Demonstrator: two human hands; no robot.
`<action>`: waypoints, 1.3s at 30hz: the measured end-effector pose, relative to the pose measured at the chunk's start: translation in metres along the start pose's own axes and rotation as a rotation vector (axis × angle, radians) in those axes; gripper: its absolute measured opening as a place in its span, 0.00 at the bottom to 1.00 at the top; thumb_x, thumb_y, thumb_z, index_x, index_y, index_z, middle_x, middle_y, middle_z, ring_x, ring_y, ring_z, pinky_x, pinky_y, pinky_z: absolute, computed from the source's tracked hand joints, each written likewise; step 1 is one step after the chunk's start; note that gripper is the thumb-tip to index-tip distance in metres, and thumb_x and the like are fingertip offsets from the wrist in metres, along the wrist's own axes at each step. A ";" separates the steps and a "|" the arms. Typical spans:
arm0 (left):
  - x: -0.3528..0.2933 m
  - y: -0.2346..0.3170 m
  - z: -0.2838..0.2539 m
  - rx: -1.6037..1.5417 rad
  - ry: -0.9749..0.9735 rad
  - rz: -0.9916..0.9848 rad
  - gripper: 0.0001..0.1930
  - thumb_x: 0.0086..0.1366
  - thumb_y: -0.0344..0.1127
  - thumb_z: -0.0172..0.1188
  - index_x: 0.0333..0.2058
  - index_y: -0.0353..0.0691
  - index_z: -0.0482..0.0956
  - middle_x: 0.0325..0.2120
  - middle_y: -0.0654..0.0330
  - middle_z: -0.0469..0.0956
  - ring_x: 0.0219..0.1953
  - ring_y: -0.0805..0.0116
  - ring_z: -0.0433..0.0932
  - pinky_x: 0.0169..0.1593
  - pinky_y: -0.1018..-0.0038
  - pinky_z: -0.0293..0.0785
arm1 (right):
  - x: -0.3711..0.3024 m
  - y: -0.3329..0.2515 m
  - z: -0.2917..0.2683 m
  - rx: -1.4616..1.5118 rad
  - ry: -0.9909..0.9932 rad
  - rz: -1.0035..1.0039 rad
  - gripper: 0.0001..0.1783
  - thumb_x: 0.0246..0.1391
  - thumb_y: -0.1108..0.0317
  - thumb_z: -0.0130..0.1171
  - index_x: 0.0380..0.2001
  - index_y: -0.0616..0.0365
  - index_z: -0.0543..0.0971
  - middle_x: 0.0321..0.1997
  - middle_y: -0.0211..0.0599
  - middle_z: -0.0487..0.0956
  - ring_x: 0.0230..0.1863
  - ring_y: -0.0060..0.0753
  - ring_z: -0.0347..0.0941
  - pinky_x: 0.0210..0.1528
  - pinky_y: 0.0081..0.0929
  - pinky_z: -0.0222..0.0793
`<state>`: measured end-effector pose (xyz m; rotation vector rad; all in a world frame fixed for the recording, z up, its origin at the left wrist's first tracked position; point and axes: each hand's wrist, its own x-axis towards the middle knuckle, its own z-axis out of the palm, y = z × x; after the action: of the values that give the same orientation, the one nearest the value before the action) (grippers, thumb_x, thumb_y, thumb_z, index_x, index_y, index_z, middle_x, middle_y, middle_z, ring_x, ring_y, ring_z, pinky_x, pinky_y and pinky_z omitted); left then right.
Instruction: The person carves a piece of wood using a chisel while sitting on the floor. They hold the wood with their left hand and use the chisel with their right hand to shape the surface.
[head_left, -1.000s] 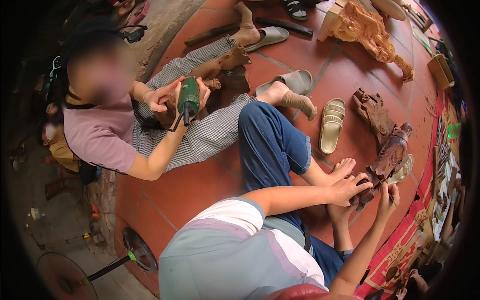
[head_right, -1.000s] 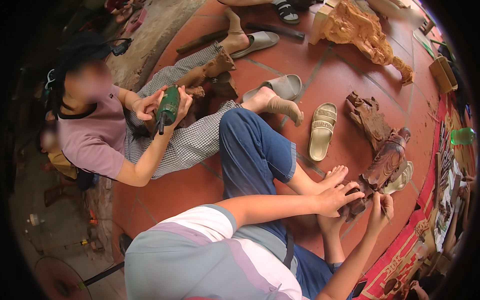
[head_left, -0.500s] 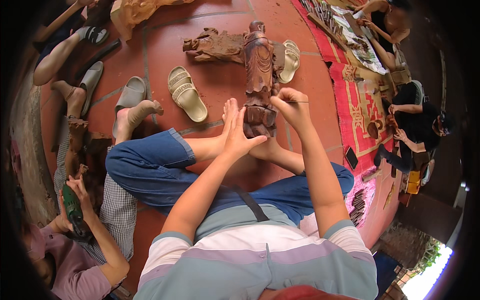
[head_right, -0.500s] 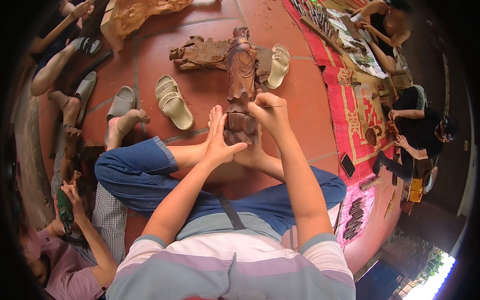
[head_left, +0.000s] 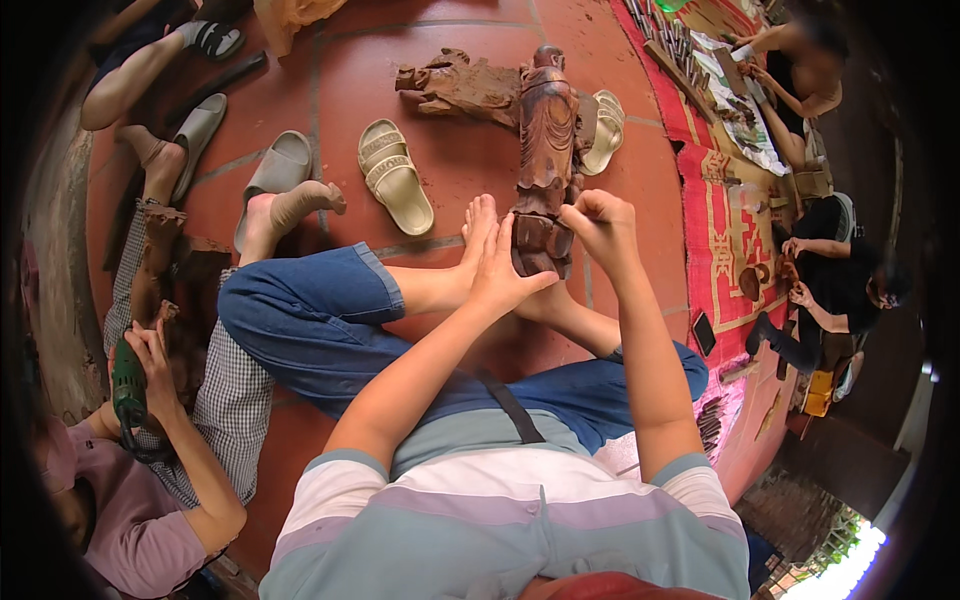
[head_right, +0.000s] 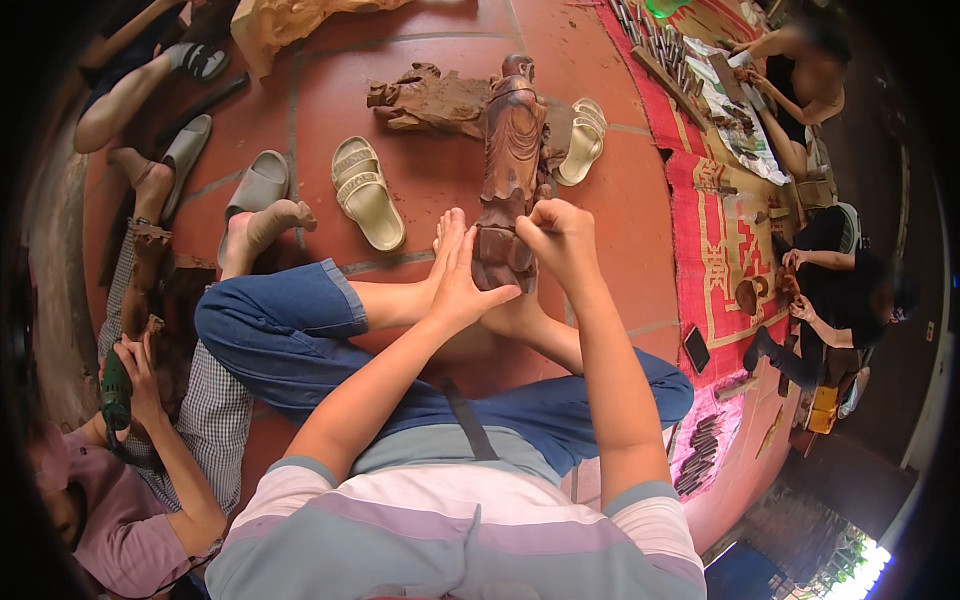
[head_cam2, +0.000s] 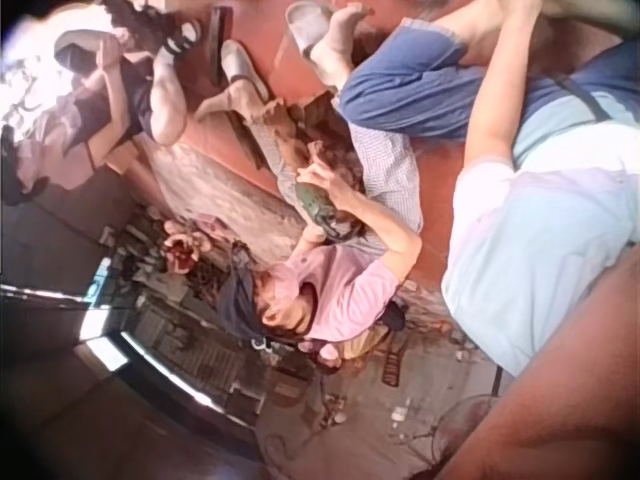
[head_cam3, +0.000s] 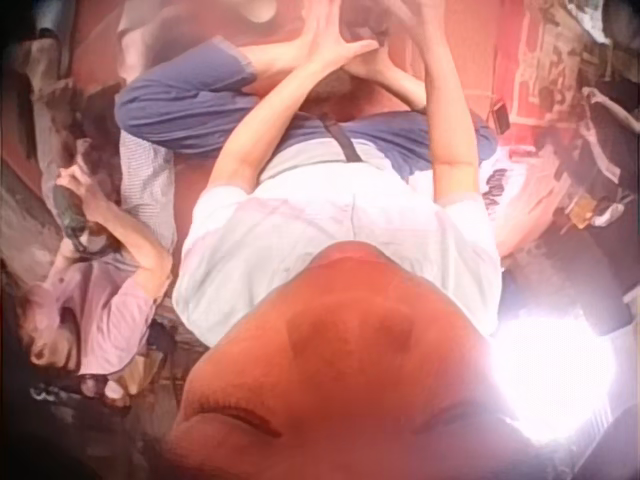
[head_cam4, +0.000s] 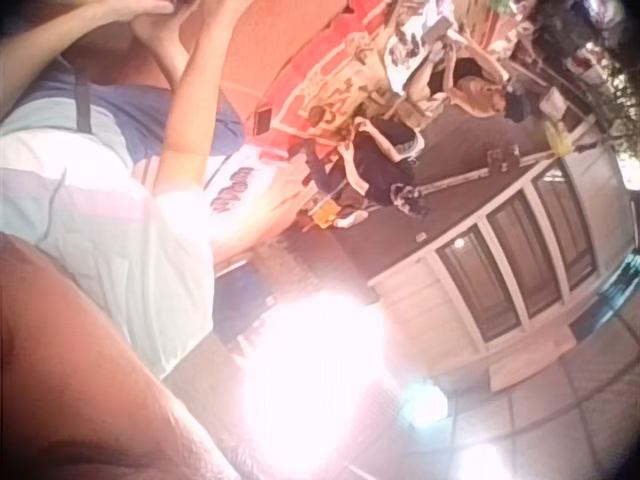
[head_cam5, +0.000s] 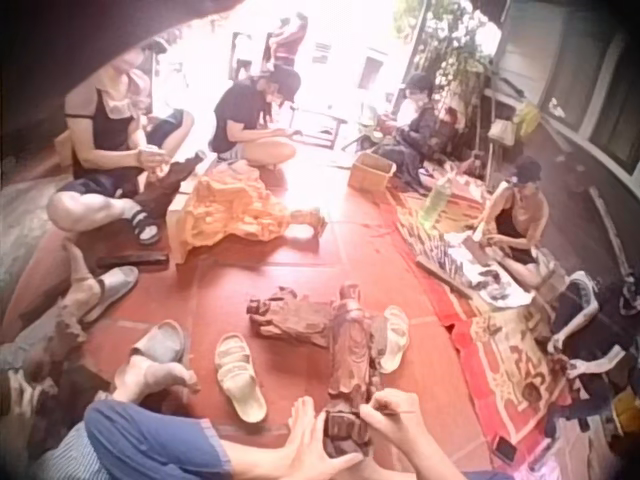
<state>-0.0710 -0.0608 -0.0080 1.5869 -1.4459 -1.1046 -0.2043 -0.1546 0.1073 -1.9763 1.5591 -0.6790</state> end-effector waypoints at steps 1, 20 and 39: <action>0.001 0.000 -0.001 -0.019 -0.009 -0.008 0.62 0.40 0.57 0.75 0.68 0.41 0.46 0.65 0.37 0.51 0.68 0.41 0.51 0.67 0.55 0.55 | 0.006 0.000 -0.003 0.060 -0.028 0.047 0.10 0.45 0.70 0.64 0.17 0.61 0.75 0.17 0.37 0.70 0.18 0.33 0.68 0.23 0.29 0.65; 0.004 0.002 0.000 -0.050 -0.035 -0.055 0.62 0.40 0.56 0.75 0.68 0.44 0.44 0.65 0.38 0.50 0.68 0.43 0.50 0.68 0.55 0.55 | 0.009 -0.008 0.010 -0.064 0.037 -0.113 0.09 0.43 0.71 0.65 0.18 0.64 0.77 0.17 0.36 0.72 0.19 0.24 0.70 0.24 0.24 0.65; 0.003 0.001 0.000 -0.018 -0.016 -0.052 0.62 0.40 0.55 0.75 0.68 0.44 0.45 0.65 0.37 0.50 0.68 0.43 0.51 0.68 0.56 0.54 | 0.005 -0.014 -0.002 -0.096 -0.126 -0.077 0.08 0.44 0.70 0.64 0.19 0.60 0.75 0.22 0.41 0.73 0.23 0.43 0.73 0.27 0.33 0.69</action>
<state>-0.0714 -0.0638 -0.0074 1.6148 -1.4082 -1.1597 -0.1949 -0.1569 0.1189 -2.1160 1.4719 -0.5063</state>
